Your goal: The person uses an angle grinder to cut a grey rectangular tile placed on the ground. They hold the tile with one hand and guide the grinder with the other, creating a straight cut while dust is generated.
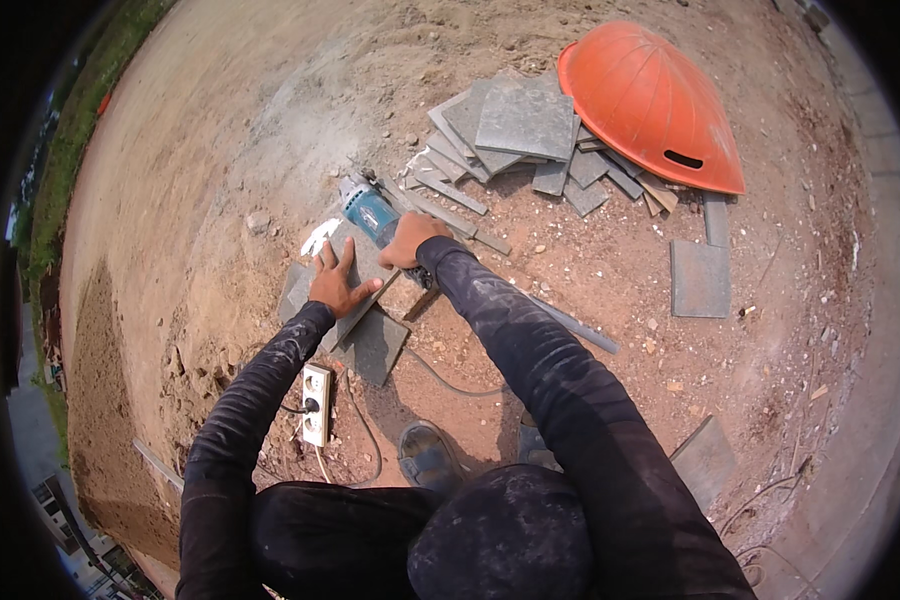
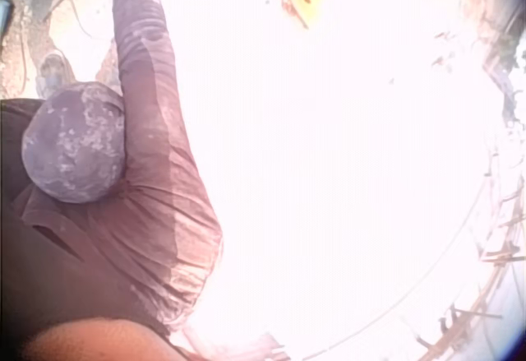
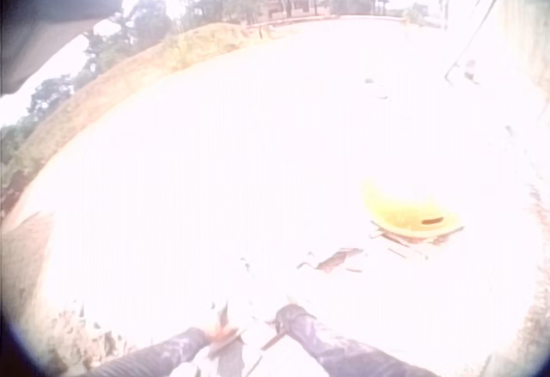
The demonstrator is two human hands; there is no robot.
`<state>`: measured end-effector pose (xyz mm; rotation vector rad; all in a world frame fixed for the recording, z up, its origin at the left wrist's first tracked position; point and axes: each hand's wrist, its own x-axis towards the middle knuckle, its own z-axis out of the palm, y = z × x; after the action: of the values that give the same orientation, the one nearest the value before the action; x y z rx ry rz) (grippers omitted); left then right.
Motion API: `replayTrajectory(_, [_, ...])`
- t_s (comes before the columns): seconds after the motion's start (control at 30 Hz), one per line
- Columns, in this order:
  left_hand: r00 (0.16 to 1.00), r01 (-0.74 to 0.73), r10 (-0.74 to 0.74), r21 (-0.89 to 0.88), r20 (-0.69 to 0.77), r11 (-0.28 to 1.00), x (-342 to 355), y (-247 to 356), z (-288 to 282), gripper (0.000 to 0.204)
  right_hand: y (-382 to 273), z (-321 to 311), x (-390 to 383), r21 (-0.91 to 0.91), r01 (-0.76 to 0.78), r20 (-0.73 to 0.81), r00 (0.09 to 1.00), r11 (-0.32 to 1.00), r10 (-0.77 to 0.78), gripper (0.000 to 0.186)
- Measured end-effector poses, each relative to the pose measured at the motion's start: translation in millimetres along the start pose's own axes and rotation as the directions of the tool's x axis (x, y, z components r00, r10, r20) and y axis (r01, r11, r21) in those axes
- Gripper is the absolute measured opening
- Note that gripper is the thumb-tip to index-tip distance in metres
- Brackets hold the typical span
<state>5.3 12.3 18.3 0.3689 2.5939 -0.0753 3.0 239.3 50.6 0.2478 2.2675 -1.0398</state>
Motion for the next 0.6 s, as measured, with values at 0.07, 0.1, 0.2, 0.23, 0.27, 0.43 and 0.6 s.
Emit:
replayTrajectory(0.07, [1.000, -0.002, 0.002, -0.031, -0.015, 1.000, 2.0, -6.0, 5.2, 0.111, -2.3, 0.5, 0.8, -0.005, -0.002, -0.009, 1.000, 1.000, 0.002, 0.068])
replayTrajectory(0.1, [1.000, -0.003, 0.003, -0.032, -0.019, 0.999, 2.3, -5.6, 5.8, 0.111, -0.1, 1.9, 1.8, -0.012, 0.015, -0.030, 0.999, 1.000, -0.015, 0.067])
replayTrajectory(0.2, [1.000, -0.009, 0.009, -0.013, -0.024, 1.000, 2.6, -2.6, 4.5, 0.111, 5.2, 4.1, 1.8, -0.025, 0.046, -0.064, 0.997, 0.999, -0.048, 0.067])
replayTrajectory(0.23, [1.000, -0.013, 0.013, 0.008, -0.022, 1.000, 1.6, -1.1, 2.3, 0.111, 5.4, 3.6, 0.7, -0.022, 0.045, -0.055, 0.997, 0.999, -0.046, 0.067])
replayTrajectory(0.27, [1.000, -0.017, 0.017, 0.029, -0.019, 0.999, 0.6, 0.7, 0.2, 0.111, 5.6, 3.0, -0.3, -0.019, 0.043, -0.047, 0.998, 0.999, -0.044, 0.067])
replayTrajectory(0.43, [1.000, -0.008, 0.009, 0.032, -0.018, 0.999, -0.8, -0.1, -1.5, 0.111, 2.6, 2.8, -5.7, 0.005, 0.007, -0.052, 0.999, 1.000, -0.007, 0.063])
replayTrajectory(0.6, [1.000, -0.008, 0.008, 0.027, -0.016, 1.000, -0.6, 2.7, -2.8, 0.111, 8.1, 3.3, -11.2, 0.007, 0.025, -0.076, 0.997, 1.000, -0.024, 0.061])
